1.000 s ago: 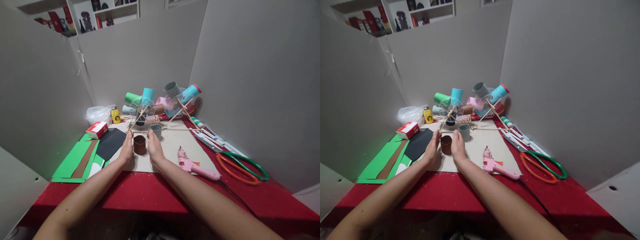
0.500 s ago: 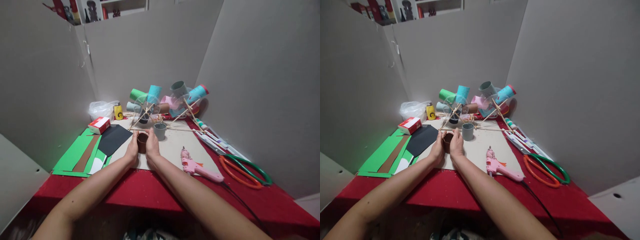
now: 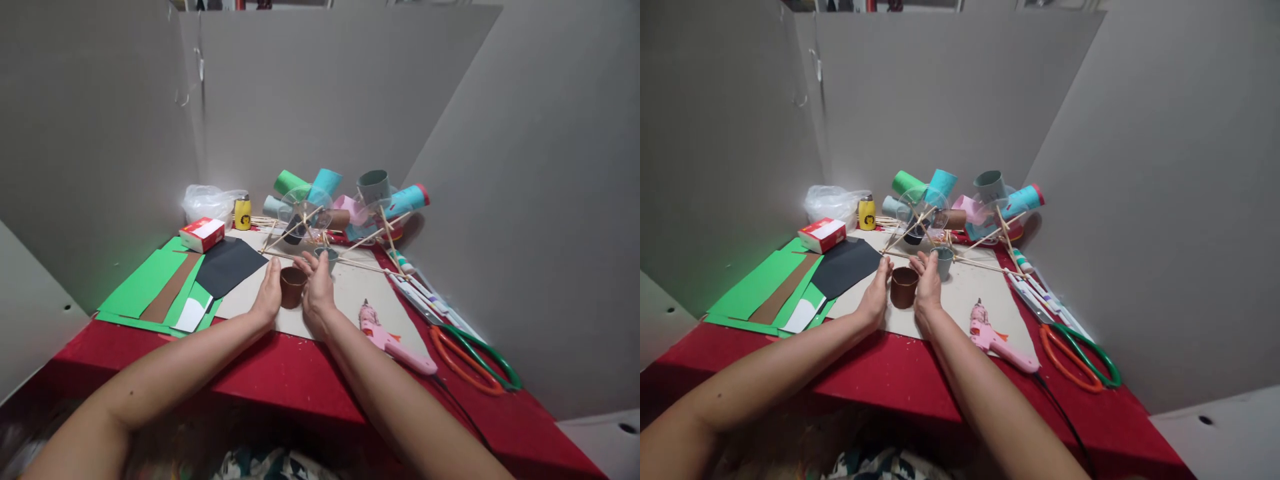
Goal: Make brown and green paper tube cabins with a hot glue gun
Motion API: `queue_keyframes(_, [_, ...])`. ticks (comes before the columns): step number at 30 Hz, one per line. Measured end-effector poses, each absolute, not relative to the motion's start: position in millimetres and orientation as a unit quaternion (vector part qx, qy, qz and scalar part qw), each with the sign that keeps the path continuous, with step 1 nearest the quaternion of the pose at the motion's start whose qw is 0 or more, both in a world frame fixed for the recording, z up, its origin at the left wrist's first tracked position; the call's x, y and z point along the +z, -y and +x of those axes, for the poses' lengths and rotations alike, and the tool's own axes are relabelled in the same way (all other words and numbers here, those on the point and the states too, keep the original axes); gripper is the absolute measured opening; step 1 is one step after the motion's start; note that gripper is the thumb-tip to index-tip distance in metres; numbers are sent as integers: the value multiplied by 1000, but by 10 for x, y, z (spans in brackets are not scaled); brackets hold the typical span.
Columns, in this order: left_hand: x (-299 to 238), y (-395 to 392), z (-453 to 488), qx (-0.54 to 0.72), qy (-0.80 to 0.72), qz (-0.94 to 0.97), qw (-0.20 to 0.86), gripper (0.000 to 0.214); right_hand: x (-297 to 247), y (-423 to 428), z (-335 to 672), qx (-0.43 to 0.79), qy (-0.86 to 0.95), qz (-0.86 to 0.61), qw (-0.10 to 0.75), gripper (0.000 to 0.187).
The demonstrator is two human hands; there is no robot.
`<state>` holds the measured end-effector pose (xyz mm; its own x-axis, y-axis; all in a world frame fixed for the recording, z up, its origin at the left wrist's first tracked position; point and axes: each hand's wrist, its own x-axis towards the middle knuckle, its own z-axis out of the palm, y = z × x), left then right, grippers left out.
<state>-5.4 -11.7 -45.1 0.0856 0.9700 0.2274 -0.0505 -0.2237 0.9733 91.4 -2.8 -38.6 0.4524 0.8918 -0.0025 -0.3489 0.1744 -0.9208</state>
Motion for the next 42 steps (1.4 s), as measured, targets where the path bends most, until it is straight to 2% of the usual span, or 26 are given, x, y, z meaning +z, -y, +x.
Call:
queue_keyframes(8, [-463, 104, -27, 537, -421, 525, 509, 65, -360, 48, 880, 418, 319, -476, 706, 61])
queue_keyframes(15, [-381, 108, -166, 552, -398, 550, 484, 60, -203, 350, 1214, 285, 365, -526, 713, 38])
queue_keyframes(18, [-334, 155, -189, 545, -378, 622, 417, 59, -198, 563, 1327, 300, 420, -555, 652, 35])
queue_keyframes(22, [-310, 265, -179, 564, -347, 699, 269, 47, -250, 710, 1287, 389, 478, -580, 533, 41])
queue_keyframes(24, [-316, 301, -178, 573, -329, 719, 215, 42, -269, 723, 1228, 426, 489, -568, 507, 42])
queue_keyframes(27, [-340, 312, -188, 560, -306, 751, 169, 42, -270, 721, 1180, 450, 488, -543, 515, 38])
queue_keyframes(33, [-404, 254, -200, 495, -300, 804, 133, 56, -192, 787, 1263, 451, 470, -512, 560, 30])
queue_keyframes(37, [-432, 220, -194, 481, -311, 810, 127, 59, 32, 1051, 1390, 443, 476, -478, 590, 25])
queue_keyframes(39, [-440, 216, -192, 480, -302, 814, 124, 59, 212, 1264, 1496, 443, 490, -416, 625, 20])
queue_keyframes(40, [-439, 218, -192, 480, -295, 817, 123, 59, 305, 1370, 1555, 437, 505, -385, 637, 22])
queue_keyframes(42, [-424, 223, -193, 489, -281, 817, 123, 57, 463, 1533, 1663, 405, 523, -331, 673, 43])
